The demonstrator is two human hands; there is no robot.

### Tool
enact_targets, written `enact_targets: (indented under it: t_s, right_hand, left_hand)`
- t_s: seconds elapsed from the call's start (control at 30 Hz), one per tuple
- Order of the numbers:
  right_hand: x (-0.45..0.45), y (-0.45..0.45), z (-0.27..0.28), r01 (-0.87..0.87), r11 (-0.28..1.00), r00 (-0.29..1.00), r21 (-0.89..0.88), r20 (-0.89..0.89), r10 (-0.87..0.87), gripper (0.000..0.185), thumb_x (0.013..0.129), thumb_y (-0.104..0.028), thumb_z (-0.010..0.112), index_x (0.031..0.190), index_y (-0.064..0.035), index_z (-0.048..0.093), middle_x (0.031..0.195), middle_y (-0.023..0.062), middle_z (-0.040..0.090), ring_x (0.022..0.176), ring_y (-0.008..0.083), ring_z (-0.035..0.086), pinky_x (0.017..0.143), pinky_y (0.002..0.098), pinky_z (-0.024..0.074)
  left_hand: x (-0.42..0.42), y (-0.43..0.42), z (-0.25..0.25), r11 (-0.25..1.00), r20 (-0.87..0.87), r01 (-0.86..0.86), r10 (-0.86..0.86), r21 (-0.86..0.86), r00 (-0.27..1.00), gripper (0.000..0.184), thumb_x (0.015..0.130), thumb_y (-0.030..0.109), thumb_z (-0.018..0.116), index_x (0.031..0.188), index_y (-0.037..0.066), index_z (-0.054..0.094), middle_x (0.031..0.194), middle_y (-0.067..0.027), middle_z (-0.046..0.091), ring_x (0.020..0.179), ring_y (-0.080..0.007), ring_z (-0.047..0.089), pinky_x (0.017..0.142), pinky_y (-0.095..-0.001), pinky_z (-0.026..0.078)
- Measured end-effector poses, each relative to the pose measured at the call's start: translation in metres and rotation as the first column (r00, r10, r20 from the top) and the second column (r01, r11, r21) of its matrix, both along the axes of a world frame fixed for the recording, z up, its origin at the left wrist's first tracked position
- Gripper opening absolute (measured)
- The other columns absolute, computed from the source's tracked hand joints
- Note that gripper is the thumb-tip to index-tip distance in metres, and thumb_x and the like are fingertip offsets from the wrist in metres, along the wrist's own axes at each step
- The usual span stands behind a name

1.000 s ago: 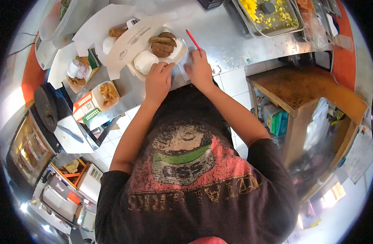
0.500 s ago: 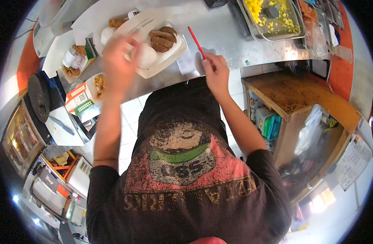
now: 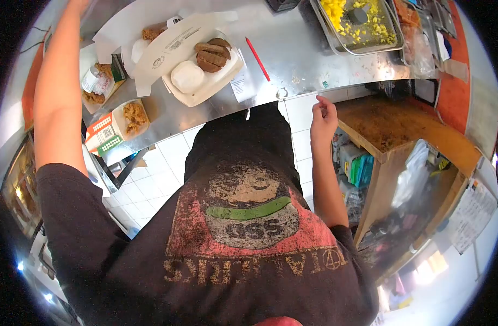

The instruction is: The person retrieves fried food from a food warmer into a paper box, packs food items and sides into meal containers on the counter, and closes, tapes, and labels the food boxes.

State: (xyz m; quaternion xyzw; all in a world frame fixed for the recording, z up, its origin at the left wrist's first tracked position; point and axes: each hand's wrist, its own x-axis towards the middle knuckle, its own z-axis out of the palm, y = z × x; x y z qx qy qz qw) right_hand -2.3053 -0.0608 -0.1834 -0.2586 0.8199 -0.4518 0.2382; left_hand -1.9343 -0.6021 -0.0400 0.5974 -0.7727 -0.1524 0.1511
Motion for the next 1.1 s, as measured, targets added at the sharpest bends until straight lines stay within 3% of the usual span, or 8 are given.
enact_targets:
  t_s: [0.2, 0.4, 0.53, 0.67, 0.73, 0.93, 1.0, 1.1]
  right_hand:
    - [-0.004, 0.027, 0.006, 0.082, 0.996, 0.993, 0.039, -0.09, -0.078, 0.022, 0.085, -0.002, 0.062, 0.106, -0.0052, 0.068, 0.09, 0.0039, 0.063, 0.066, 0.0096, 0.048, 0.062, 0.0242, 0.0415]
    - [-0.035, 0.026, 0.025, 0.267, 0.963, 0.964, 0.026, -0.013, -0.266, 0.02, 0.085, 0.001, 0.062, 0.103, -0.0049, 0.068, 0.092, 0.0066, 0.062, 0.065, 0.0112, 0.053, 0.061, 0.0264, 0.045]
    - [-0.113, 0.03, 0.017, 0.366, 0.914, 0.922, -0.176, -0.066, -0.382, 0.019, 0.085, 0.001, 0.062, 0.103, -0.0037, 0.068, 0.093, 0.0062, 0.062, 0.069, 0.0102, 0.052, 0.063, 0.0265, 0.0451]
    - [-0.26, 0.03, 0.021, 0.476, 0.829, 0.815, -0.292, -0.206, -0.541, 0.016, 0.084, -0.002, 0.061, 0.098, 0.0001, 0.068, 0.094, 0.0087, 0.066, 0.086, 0.0189, 0.063, 0.08, 0.0304, 0.0497]
    - [-0.359, 0.022, 0.014, 0.506, 0.785, 0.751, -0.358, -0.265, -0.605, 0.017, 0.082, -0.002, 0.059, 0.097, 0.0006, 0.068, 0.093, 0.0105, 0.068, 0.086, 0.0207, 0.064, 0.081, 0.0326, 0.0506]
    - [-0.612, -0.032, 0.014, 0.555, 0.812, 0.543, -0.182, -0.66, -0.519, 0.022, 0.081, -0.015, 0.064, 0.097, -0.0028, 0.073, 0.091, 0.0151, 0.073, 0.084, 0.0294, 0.07, 0.08, 0.0381, 0.0535]
    - [-0.706, -0.036, -0.03, 0.622, 0.767, 0.586, -0.156, -0.557, -0.588, 0.034, 0.077, -0.025, 0.073, 0.1, -0.0004, 0.071, 0.095, 0.0171, 0.072, 0.088, 0.0326, 0.069, 0.081, 0.0418, 0.0529]
    - [-0.758, -0.052, -0.053, 0.704, 0.71, 0.558, -0.014, -0.607, -0.566, 0.048, 0.075, -0.034, 0.078, 0.106, 0.0009, 0.069, 0.099, 0.0189, 0.071, 0.091, 0.0342, 0.068, 0.083, 0.0433, 0.0524]
  left_hand:
    - [0.056, -0.035, -0.063, 0.988, 0.239, 0.146, -0.153, 0.045, 0.959, 0.037, 0.096, 0.026, 0.052, 0.122, 0.001, 0.055, 0.115, -0.0152, 0.059, 0.104, -0.0255, 0.053, 0.094, -0.0367, 0.042]
    - [0.073, -0.102, -0.096, 0.976, 0.247, 0.21, -0.22, 0.066, 0.944, 0.032, 0.095, 0.027, 0.053, 0.114, 0.001, 0.059, 0.105, -0.0124, 0.061, 0.095, -0.0229, 0.053, 0.089, -0.0356, 0.043]
    - [0.079, -0.127, -0.086, 0.983, 0.226, 0.177, -0.184, 0.048, 0.957, 0.03, 0.094, 0.027, 0.054, 0.108, 0.002, 0.062, 0.098, -0.0105, 0.062, 0.088, -0.0212, 0.054, 0.086, -0.0348, 0.044]
    - [0.089, -0.14, -0.057, 0.997, 0.058, 0.047, -0.044, -0.067, 0.997, 0.026, 0.094, 0.026, 0.055, 0.1, 0.001, 0.059, 0.089, -0.0093, 0.059, 0.085, -0.0212, 0.054, 0.085, -0.0341, 0.044]
    - [0.086, -0.114, -0.019, 0.974, -0.029, -0.021, 0.015, -0.225, 0.999, 0.025, 0.095, 0.025, 0.055, 0.092, 0.0, 0.056, 0.09, -0.0107, 0.059, 0.087, -0.0223, 0.055, 0.086, -0.0334, 0.044]
    - [0.016, 0.086, 0.057, 0.875, -0.127, -0.146, 0.098, -0.461, 0.987, 0.032, 0.098, 0.02, 0.054, 0.116, -0.006, 0.058, 0.117, -0.0136, 0.063, 0.11, -0.0245, 0.059, 0.099, -0.0323, 0.041]
    - [-0.054, 0.18, 0.064, 0.869, -0.225, -0.349, 0.283, -0.351, 0.932, 0.03, 0.098, 0.017, 0.052, 0.116, -0.006, 0.058, 0.119, -0.0135, 0.063, 0.111, -0.0243, 0.058, 0.1, -0.0341, 0.041]
    - [-0.096, 0.287, 0.032, 0.952, -0.095, -0.272, 0.26, -0.144, 0.961, 0.022, 0.097, 0.013, 0.054, 0.11, -0.004, 0.059, 0.111, -0.0103, 0.062, 0.106, -0.0209, 0.057, 0.095, -0.0321, 0.042]
